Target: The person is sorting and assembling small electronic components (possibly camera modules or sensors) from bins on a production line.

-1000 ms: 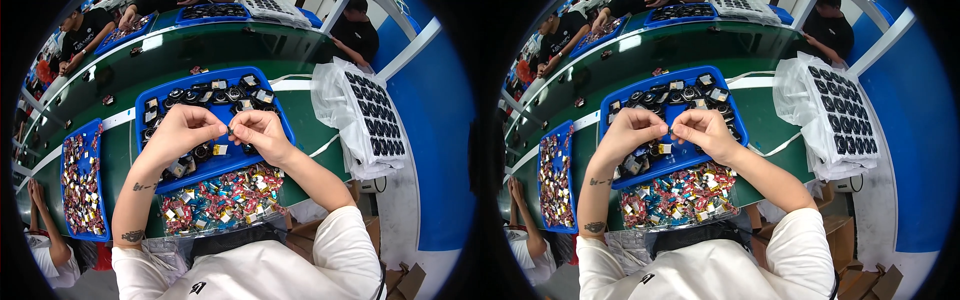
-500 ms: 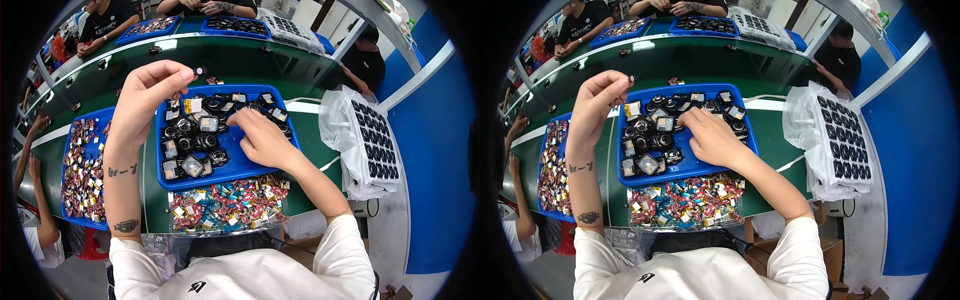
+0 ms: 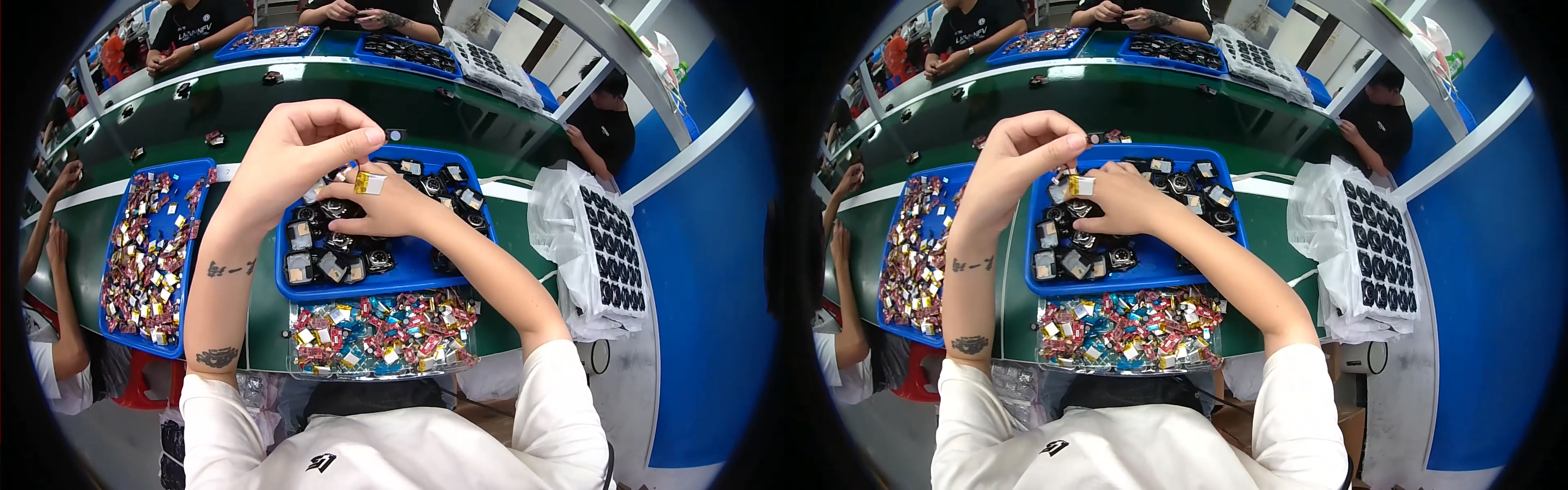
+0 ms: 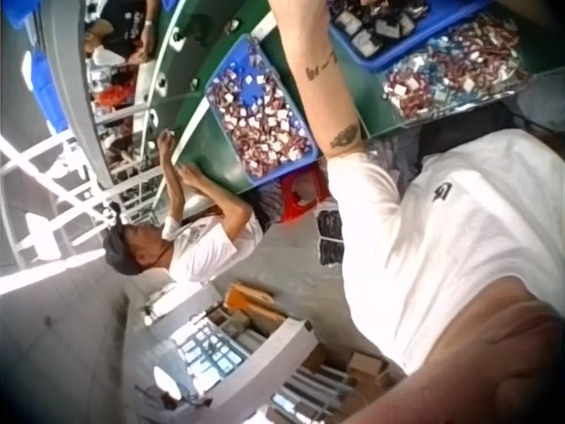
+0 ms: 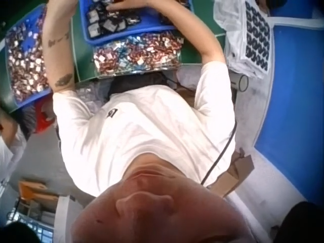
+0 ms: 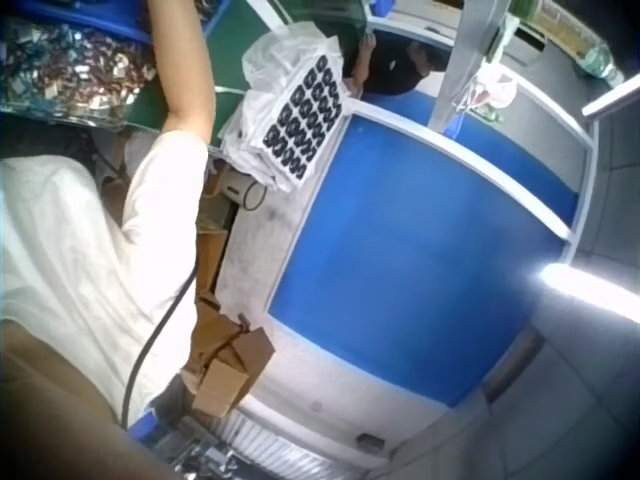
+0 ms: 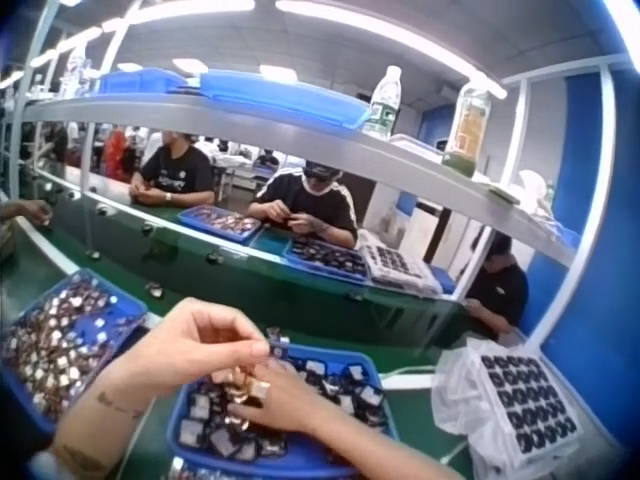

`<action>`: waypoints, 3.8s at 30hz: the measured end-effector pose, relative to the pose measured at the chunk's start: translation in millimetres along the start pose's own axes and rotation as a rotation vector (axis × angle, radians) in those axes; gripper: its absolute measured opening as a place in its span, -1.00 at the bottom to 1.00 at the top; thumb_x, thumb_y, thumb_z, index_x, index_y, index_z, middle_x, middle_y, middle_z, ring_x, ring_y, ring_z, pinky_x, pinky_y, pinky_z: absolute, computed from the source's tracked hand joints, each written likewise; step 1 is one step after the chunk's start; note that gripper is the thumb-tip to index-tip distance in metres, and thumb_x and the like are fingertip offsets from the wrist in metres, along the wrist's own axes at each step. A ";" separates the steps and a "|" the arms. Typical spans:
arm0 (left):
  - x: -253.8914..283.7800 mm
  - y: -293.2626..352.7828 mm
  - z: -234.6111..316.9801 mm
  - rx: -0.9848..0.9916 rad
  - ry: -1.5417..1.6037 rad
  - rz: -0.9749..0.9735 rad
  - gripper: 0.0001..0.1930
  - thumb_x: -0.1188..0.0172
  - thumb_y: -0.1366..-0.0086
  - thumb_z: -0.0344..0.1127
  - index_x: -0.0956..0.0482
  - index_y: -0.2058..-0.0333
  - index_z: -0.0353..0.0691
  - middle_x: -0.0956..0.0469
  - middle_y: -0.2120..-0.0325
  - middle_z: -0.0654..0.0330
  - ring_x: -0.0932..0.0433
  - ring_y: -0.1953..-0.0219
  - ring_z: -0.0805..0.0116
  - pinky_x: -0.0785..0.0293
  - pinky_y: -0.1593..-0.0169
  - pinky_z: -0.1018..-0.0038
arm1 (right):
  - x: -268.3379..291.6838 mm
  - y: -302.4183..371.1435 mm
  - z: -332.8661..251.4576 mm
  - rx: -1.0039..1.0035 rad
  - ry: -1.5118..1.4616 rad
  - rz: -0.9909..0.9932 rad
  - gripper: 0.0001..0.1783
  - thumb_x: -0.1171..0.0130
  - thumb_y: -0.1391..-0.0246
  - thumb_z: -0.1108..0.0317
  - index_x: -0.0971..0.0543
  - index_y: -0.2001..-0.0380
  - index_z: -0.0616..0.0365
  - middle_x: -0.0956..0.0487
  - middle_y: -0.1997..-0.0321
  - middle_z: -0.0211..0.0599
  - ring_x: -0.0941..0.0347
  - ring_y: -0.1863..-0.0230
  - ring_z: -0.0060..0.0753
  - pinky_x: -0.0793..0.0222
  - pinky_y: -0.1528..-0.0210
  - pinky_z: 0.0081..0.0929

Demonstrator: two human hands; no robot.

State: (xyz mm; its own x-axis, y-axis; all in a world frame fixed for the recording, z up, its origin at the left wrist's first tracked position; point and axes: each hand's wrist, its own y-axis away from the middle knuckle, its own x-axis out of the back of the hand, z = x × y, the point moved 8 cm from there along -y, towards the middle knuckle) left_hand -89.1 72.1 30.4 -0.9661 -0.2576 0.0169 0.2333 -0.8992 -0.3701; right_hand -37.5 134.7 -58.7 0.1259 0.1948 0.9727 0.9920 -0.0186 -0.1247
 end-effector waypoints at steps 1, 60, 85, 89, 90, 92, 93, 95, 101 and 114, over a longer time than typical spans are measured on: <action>-4.2 -0.2 5.9 -0.015 -0.021 -0.006 -0.86 -0.23 -0.19 -0.30 -0.59 0.40 -0.27 -0.54 0.50 0.35 -0.42 0.43 0.67 -0.32 0.31 0.68 | 4.7 9.5 -2.6 0.081 -0.022 0.102 -0.62 -0.21 0.01 0.04 -0.56 0.14 -0.06 -0.51 0.16 -0.26 -0.42 0.07 -0.20 -0.25 -0.04 -0.21; -17.5 -1.1 -16.1 -0.126 -0.474 0.297 -0.91 -0.25 -0.07 -0.41 -0.64 0.49 -0.30 -0.59 0.25 0.17 -0.48 0.28 0.51 -0.31 0.29 0.60 | 71.8 69.2 15.1 -0.163 -1.137 0.758 -0.73 -0.11 -0.10 0.52 -0.53 0.09 0.30 -0.59 0.23 -0.25 -0.55 0.28 -0.57 -0.53 0.25 -0.66; -33.7 2.1 -17.6 0.017 -0.419 0.202 -0.88 -0.28 -0.15 -0.39 -0.62 0.43 -0.34 -0.57 0.51 0.29 -0.49 0.42 0.62 -0.38 0.31 0.68 | 87.4 81.5 39.8 -0.206 -1.168 0.910 -0.84 -0.19 0.01 0.55 -0.52 0.30 0.30 -0.57 0.39 -0.34 -0.49 0.39 -0.71 -0.43 0.37 -0.75; -35.3 0.9 -26.2 0.043 -0.106 0.154 -0.88 -0.28 -0.14 -0.41 -0.63 0.41 -0.37 -0.61 0.48 0.22 -0.52 0.45 0.58 -0.43 0.32 0.65 | 89.2 82.9 36.9 -0.168 -1.102 0.888 -0.87 -0.16 -0.01 0.58 -0.51 0.31 0.29 -0.60 0.32 -0.26 -0.51 0.32 -0.63 -0.45 0.30 -0.71; -36.2 0.5 -27.8 0.064 -0.074 0.128 -0.87 -0.28 -0.15 -0.41 -0.62 0.40 -0.38 -0.61 0.48 0.22 -0.53 0.43 0.58 -0.44 0.31 0.66 | 89.7 83.1 35.5 -0.178 -1.053 0.882 -0.87 -0.16 0.00 0.59 -0.50 0.32 0.29 -0.60 0.32 -0.25 -0.52 0.32 -0.63 -0.45 0.29 -0.71; -36.5 -0.1 -30.1 0.085 -0.041 0.103 -0.86 -0.28 -0.16 -0.40 -0.62 0.39 -0.38 -0.61 0.47 0.21 -0.54 0.41 0.58 -0.45 0.30 0.67 | 90.3 83.0 32.2 -0.189 -1.004 0.876 -0.87 -0.16 0.01 0.61 -0.50 0.34 0.30 -0.60 0.31 -0.25 -0.52 0.33 -0.62 -0.45 0.28 -0.70; -35.4 -0.3 -32.2 0.099 -0.030 0.108 -0.86 -0.29 -0.15 -0.40 -0.62 0.38 -0.37 -0.61 0.47 0.21 -0.54 0.42 0.58 -0.45 0.31 0.67 | 91.6 82.5 29.7 -0.175 -1.034 0.889 -0.88 -0.17 0.03 0.60 -0.50 0.36 0.29 -0.59 0.37 -0.29 -0.50 0.37 -0.67 -0.43 0.33 -0.73; -35.9 -0.7 -33.7 0.113 -0.017 0.113 -0.86 -0.29 -0.15 -0.39 -0.62 0.37 -0.36 -0.61 0.47 0.20 -0.54 0.42 0.57 -0.45 0.32 0.66 | 92.1 81.8 28.4 -0.161 -1.064 0.901 -0.89 -0.18 0.05 0.59 -0.49 0.39 0.28 -0.58 0.42 -0.34 -0.49 0.40 -0.72 -0.41 0.37 -0.75; -31.4 -3.0 -34.0 0.139 0.001 0.237 -0.84 -0.29 -0.15 -0.39 -0.52 0.53 -0.30 -0.58 0.52 0.23 -0.49 0.50 0.59 -0.39 0.37 0.69 | 92.9 82.5 27.5 -0.106 -1.089 0.913 -0.87 -0.21 0.04 0.57 -0.49 0.37 0.29 -0.59 0.35 -0.29 -0.52 0.34 -0.65 -0.47 0.29 -0.69; 6.4 -6.0 -3.0 0.041 -0.240 0.234 -0.72 -0.25 -0.21 -0.25 -0.47 0.60 -0.25 -0.51 0.65 0.28 -0.45 0.55 0.62 -0.33 0.39 0.67 | 73.4 57.9 150.6 -0.403 -0.796 0.892 -0.83 -0.20 0.02 0.49 -0.63 0.30 0.25 -0.63 0.41 -0.32 -0.55 0.34 -0.58 -0.43 0.28 -0.62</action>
State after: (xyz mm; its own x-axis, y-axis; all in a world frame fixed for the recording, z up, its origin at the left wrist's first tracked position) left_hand -97.0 76.9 30.0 -0.8333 -0.5303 0.1561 0.4546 -0.8181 -0.3523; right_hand 28.2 295.6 -24.0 0.8518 0.4932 0.1766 0.5131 -0.7173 -0.4714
